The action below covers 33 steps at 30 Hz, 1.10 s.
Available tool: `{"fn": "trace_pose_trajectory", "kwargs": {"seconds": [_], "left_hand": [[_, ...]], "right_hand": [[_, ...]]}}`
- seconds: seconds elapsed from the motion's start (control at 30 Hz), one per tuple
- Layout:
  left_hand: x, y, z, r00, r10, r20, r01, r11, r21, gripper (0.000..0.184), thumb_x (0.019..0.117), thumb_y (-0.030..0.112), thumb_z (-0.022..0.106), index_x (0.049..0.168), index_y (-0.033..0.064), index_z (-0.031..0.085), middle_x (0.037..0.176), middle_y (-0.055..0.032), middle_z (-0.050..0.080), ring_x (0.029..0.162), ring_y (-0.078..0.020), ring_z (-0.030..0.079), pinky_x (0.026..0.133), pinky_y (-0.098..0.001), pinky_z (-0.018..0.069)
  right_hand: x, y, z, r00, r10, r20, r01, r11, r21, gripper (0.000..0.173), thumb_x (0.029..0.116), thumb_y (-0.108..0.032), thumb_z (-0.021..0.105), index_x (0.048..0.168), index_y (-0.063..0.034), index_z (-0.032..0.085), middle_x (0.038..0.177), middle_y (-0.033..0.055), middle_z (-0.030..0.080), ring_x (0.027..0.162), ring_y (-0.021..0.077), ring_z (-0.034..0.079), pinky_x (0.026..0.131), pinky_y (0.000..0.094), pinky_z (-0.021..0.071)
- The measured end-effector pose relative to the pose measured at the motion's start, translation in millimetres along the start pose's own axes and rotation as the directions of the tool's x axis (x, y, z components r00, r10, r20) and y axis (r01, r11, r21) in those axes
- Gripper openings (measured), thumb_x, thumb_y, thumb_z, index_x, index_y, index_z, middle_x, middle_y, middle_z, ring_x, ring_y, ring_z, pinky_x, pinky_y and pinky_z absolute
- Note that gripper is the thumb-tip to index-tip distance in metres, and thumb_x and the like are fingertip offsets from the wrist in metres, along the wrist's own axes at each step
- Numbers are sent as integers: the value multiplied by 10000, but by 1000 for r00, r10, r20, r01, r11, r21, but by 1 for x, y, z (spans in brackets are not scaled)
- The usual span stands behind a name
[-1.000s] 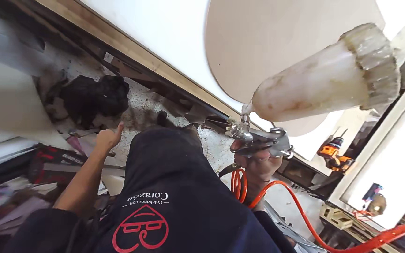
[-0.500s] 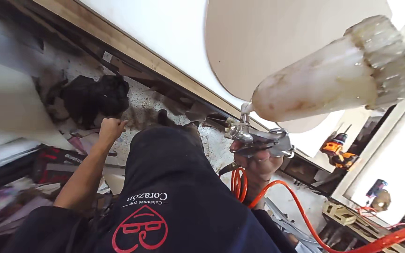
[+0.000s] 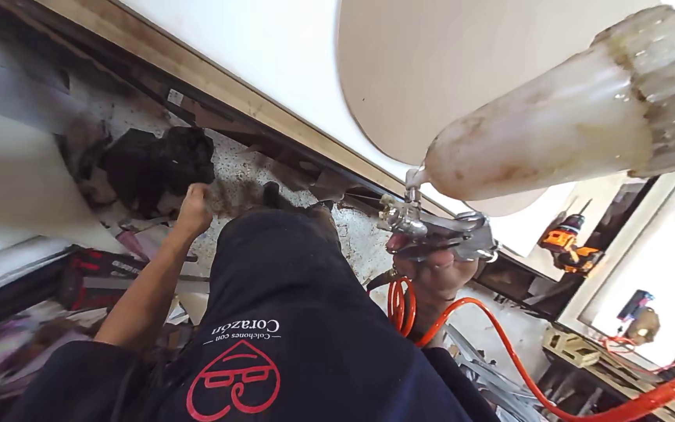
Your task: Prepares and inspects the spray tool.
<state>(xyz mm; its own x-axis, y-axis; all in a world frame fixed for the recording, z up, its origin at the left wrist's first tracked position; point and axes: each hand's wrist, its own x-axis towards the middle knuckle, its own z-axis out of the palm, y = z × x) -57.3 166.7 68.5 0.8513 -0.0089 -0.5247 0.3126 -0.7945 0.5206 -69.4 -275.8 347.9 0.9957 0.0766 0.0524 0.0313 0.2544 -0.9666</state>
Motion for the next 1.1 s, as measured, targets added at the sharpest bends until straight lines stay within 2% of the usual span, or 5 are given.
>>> {"fn": "trace_pose_trajectory", "kwargs": {"seconds": [0.1,0.23,0.4,0.7,1.1], "left_hand": [[3,-1,-2,997,69,33,-67,996,-54,1116,702,-52,760,1634,259,231,1721,-97,131,1558,-429,147,1087,-827,209],[-29,111,-50,968,252,15,-202,810,-551,727,918,276,770,1551,195,421,1485,-25,572,1329,-182,583,1099,-428,516],[-82,266,-105,765,637,-94,-267,181,-947,585,1004,267,667,1468,11,420,1236,-193,706,1081,-352,720,959,-490,609],[-98,316,-133,754,657,-21,-326,346,-880,434,814,-38,819,1192,36,620,902,-107,775,752,-179,754,654,-287,642],[-96,323,-109,636,733,-243,-475,123,-872,476,870,-112,687,1122,162,391,1046,-19,689,1017,-184,719,952,-420,606]], "right_hand": [[1,0,1,1000,-3,15,3,1000,21,297,974,-368,714,1116,-107,708,952,123,763,554,105,646,434,222,508],[-1,0,1,1000,-30,9,30,999,-23,265,962,-336,737,1109,-117,706,933,106,764,573,104,653,453,228,521],[-1,3,3,990,-121,67,128,987,-101,304,917,-307,796,1157,-140,711,950,80,773,665,151,710,552,294,605],[-1,-17,6,937,-274,218,337,876,-344,308,909,-246,809,1180,-130,721,1062,29,776,907,149,753,799,321,650],[-14,-12,8,924,-312,223,384,756,-531,297,925,-289,795,1088,-45,745,1024,87,768,943,130,738,850,311,627]]}}
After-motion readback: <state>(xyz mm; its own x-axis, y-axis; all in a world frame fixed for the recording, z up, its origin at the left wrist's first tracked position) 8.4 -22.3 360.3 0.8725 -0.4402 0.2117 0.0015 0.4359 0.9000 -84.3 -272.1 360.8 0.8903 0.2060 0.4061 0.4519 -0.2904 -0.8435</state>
